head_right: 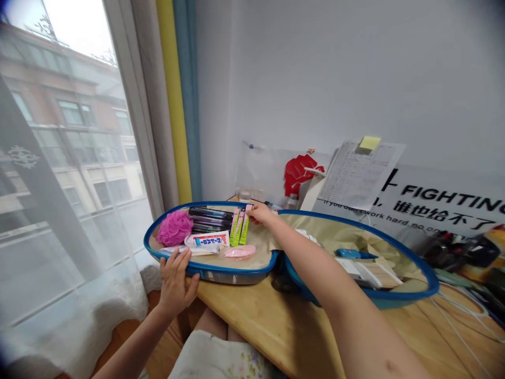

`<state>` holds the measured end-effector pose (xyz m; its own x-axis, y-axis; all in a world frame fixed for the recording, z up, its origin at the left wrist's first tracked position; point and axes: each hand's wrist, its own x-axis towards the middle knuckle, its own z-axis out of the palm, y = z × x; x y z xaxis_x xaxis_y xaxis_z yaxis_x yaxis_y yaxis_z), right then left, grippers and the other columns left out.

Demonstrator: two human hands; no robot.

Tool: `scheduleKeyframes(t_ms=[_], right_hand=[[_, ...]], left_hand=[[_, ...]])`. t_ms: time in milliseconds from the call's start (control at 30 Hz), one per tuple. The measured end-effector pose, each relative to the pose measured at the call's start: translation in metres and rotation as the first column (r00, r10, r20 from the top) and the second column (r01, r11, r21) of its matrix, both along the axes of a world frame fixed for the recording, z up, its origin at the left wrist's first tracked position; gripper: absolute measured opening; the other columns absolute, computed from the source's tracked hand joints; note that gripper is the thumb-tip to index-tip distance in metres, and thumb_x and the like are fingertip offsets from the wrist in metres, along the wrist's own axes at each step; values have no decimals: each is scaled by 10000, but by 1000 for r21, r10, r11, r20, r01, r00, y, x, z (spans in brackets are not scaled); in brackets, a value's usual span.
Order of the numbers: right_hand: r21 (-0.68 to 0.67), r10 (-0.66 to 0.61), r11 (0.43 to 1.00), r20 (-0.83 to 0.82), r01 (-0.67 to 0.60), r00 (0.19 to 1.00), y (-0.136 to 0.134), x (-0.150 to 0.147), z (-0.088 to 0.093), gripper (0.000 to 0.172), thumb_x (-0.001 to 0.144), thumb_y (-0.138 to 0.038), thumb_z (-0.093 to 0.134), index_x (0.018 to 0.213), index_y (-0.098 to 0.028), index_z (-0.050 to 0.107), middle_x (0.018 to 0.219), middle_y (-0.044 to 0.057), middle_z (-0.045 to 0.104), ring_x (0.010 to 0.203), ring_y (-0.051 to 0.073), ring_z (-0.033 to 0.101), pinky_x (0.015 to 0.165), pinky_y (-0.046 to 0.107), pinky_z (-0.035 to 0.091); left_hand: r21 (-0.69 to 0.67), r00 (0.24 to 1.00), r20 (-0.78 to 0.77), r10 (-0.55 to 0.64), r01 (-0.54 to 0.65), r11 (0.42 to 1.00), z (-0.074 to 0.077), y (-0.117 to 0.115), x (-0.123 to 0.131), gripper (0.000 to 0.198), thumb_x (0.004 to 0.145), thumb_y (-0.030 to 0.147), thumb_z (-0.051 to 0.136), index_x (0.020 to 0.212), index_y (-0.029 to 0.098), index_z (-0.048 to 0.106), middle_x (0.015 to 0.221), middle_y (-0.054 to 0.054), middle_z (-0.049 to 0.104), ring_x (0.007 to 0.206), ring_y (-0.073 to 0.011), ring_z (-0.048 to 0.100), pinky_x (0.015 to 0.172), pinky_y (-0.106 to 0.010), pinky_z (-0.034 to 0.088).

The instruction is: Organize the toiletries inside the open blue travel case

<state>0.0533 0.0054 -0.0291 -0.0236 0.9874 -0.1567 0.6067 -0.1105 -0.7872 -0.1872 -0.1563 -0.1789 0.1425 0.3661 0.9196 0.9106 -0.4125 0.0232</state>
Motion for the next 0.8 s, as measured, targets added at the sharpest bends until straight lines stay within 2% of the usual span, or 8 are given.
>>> scheduleKeyframes(t_ms=[300, 533, 800], right_hand=[[40, -28, 999, 155, 22, 987, 7, -3, -17, 320, 889, -361, 540, 1136, -160, 563, 1105, 64, 600, 923, 152, 601, 787, 357, 523], [75, -26, 997, 203, 11, 979, 11, -4, -27, 344, 885, -356, 548, 1165, -157, 545, 1098, 64, 598, 907, 151, 604, 767, 352, 529], [89, -20, 996, 226, 0, 974, 8, -4, -27, 357, 888, -359, 542, 1187, -165, 534, 1117, 68, 592, 918, 155, 603, 776, 358, 529]], left_hand=[[-24, 1000, 12, 5, -5, 1000, -3, 0, 0, 612, 876, 262, 457, 1445, 125, 278, 1270, -161, 555, 1361, -275, 309, 1138, -488, 106], [-22, 1000, 19, 12, -11, 1000, -3, 0, 0, 606, 874, 269, 453, 1441, 131, 286, 1280, -159, 550, 1353, -282, 323, 1136, -487, 106], [-15, 1000, 1, 11, -11, 1000, -4, 1, -1, 615, 870, 269, 460, 1440, 128, 277, 1266, -167, 551, 1351, -284, 322, 1133, -495, 112]])
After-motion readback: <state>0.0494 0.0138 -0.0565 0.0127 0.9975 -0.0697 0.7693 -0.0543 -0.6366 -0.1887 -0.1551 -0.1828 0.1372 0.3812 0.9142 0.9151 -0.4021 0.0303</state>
